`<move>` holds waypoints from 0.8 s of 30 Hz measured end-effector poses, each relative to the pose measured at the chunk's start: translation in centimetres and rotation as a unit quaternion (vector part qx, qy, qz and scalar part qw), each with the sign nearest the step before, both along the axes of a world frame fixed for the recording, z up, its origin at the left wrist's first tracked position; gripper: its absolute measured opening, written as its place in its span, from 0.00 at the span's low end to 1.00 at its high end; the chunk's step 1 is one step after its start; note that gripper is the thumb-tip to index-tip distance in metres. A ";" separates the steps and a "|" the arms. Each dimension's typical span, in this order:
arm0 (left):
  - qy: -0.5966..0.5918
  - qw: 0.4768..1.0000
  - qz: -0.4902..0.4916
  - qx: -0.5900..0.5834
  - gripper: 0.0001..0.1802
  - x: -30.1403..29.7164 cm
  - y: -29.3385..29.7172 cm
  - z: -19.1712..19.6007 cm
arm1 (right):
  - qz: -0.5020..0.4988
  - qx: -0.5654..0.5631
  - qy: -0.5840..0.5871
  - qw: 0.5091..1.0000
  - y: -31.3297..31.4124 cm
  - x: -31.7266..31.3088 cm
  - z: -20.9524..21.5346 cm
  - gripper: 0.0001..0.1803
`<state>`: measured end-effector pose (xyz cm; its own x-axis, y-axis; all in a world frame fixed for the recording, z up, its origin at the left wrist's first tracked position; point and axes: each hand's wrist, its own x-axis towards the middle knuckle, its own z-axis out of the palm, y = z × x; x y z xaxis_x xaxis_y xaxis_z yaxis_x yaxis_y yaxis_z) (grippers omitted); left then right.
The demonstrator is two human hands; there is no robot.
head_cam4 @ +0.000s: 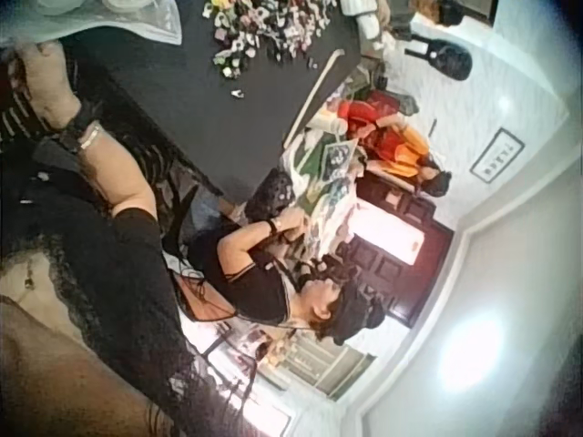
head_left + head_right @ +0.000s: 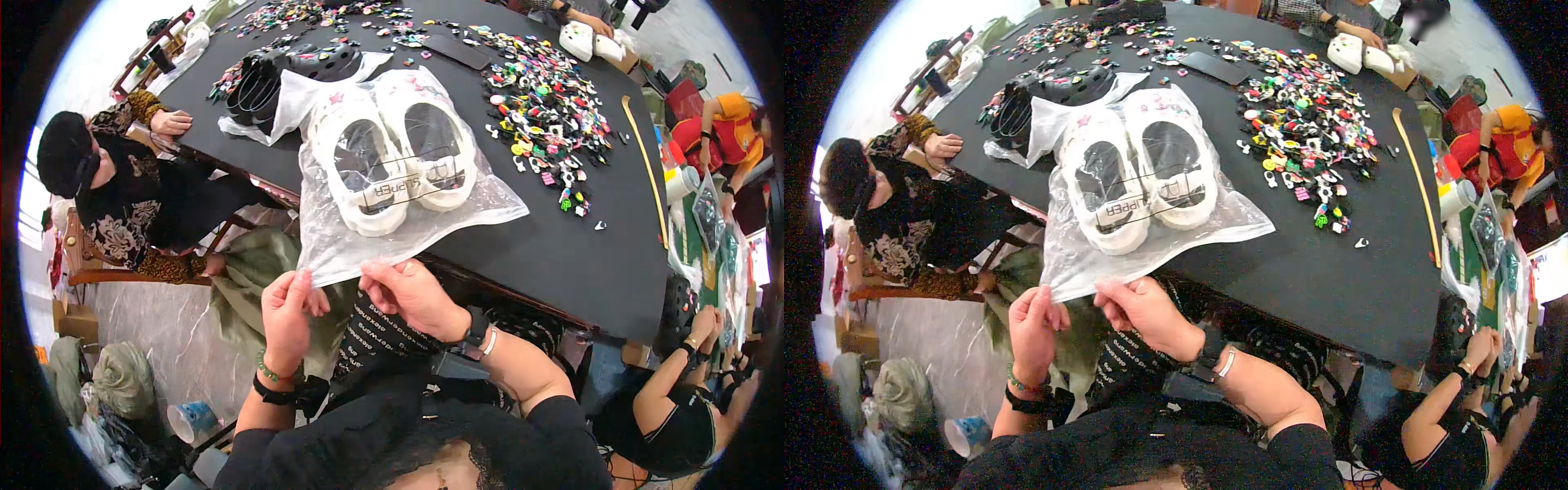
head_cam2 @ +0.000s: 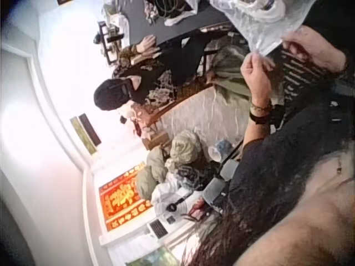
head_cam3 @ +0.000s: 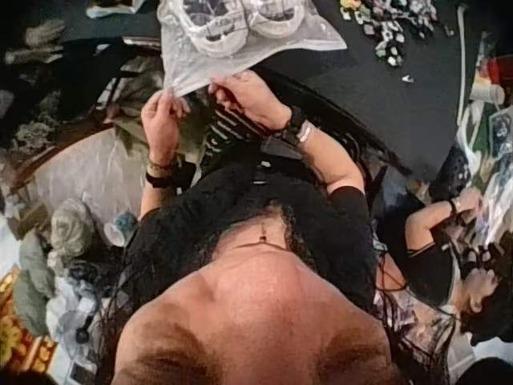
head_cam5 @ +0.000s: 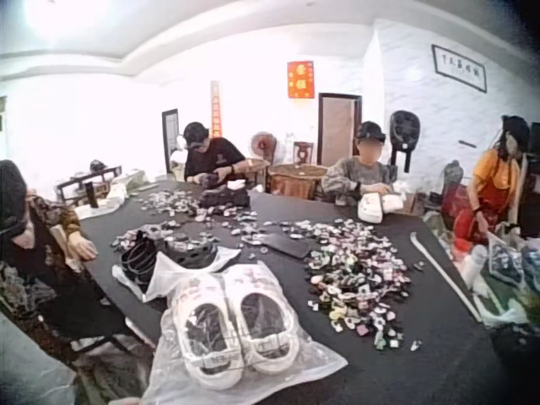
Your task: Insert decorative charms into the holes of foam clogs.
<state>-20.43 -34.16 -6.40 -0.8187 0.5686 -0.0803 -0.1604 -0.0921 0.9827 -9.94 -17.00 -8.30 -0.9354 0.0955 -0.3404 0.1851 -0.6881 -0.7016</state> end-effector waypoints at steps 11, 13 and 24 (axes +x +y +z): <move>0.010 0.999 0.010 0.031 0.18 -0.9 0.2 -0.4 | -0.226 0.061 -0.030 0.972 7.5 5.1 0.3 0.16; 0.015 0.999 0.010 0.027 0.18 -1.0 0.1 -0.3 | -0.259 0.033 -0.021 0.965 8.2 5.4 0.6 0.16; 0.144 0.976 -0.030 -0.159 0.16 -2.3 -0.9 0.6 | -0.261 0.066 -0.040 0.962 10.3 6.8 1.1 0.21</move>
<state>-22.75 -35.09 -5.76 -0.7990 0.6004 -0.0334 0.1302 0.2269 0.9652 -3.14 -6.73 -7.24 -0.7190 0.5930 -0.3623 -0.1043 -0.6075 -0.7874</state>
